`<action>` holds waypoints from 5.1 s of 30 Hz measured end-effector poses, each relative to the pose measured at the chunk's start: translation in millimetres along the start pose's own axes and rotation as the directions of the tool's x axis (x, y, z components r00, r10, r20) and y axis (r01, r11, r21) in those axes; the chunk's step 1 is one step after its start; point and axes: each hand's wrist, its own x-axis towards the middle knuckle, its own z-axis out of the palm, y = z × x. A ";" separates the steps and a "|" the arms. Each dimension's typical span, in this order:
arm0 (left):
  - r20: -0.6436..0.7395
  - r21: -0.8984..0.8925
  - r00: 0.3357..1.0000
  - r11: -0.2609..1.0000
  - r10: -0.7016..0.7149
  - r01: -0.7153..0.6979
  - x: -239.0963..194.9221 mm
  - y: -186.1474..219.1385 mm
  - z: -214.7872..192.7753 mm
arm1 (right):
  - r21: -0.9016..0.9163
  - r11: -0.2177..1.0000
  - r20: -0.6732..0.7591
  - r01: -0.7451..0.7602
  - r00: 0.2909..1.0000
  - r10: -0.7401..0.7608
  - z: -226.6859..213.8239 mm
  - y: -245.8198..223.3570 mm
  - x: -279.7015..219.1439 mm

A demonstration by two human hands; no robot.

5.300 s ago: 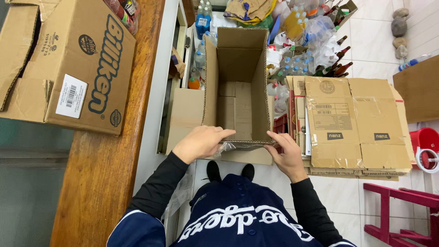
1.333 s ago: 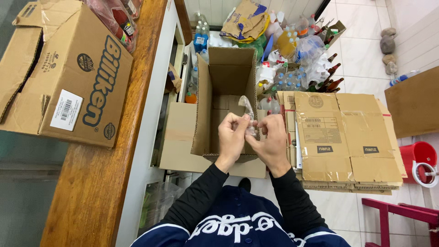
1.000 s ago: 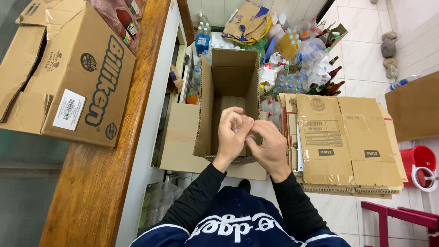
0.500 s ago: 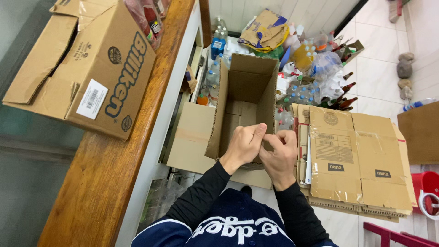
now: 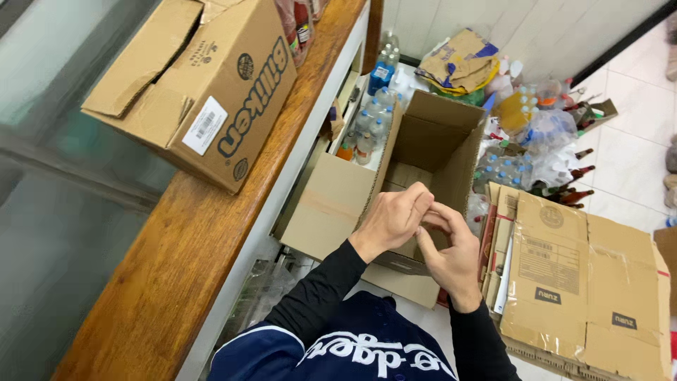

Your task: The person unfolds several cardboard boxes by hand, flattening them one by one.

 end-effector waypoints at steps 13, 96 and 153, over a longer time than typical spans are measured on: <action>-0.096 -0.282 0.995 0.959 -0.017 -0.011 -10.6 -19.4 -11.7 | -0.167 0.950 -0.009 0.265 0.963 -0.270 40.1 7.8 14.5; 0.492 0.107 0.688 0.821 -0.533 0.560 2.2 -43.5 -63.5 | -0.631 0.776 -0.107 -0.006 0.991 -0.080 -31.9 81.0 -77.0; 0.680 0.500 0.677 0.854 -0.282 -0.147 -18.4 -104.0 65.5 | -0.887 0.399 -0.100 -0.230 0.941 0.322 9.7 276.3 200.0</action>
